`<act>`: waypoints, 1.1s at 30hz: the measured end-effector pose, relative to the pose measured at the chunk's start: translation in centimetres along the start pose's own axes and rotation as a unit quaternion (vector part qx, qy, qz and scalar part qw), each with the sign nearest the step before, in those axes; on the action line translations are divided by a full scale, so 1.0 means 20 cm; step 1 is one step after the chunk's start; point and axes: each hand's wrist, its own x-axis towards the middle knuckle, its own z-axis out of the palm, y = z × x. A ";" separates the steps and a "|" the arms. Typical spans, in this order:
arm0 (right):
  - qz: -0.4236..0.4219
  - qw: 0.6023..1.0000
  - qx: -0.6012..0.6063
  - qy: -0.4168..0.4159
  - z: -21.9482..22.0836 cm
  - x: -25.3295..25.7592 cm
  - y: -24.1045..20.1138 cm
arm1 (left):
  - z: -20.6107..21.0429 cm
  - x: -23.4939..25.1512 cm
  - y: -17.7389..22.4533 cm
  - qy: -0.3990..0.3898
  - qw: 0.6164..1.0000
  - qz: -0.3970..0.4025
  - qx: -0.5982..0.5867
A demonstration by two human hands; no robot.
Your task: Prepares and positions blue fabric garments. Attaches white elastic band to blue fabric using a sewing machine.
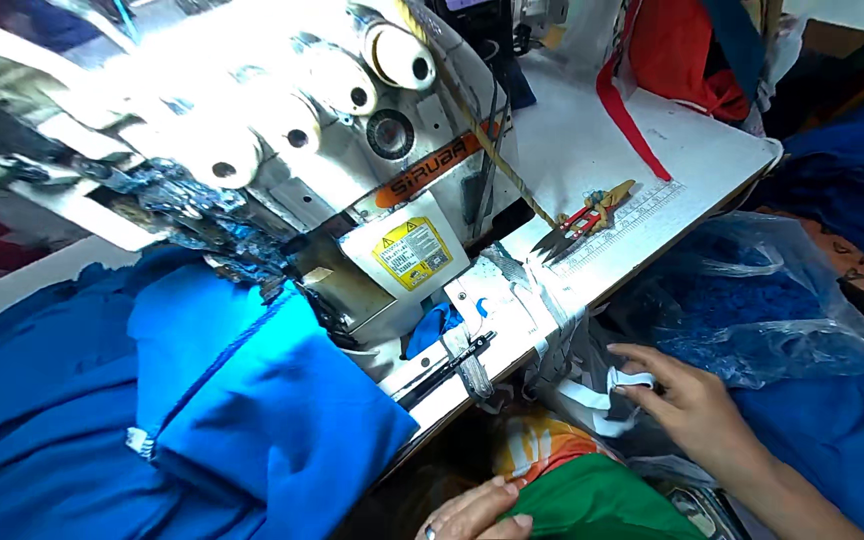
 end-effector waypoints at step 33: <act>-0.114 0.882 0.245 -0.386 -0.10 0.29 -0.63 | -0.45 0.17 0.14 -0.048 0.989 -0.095 0.106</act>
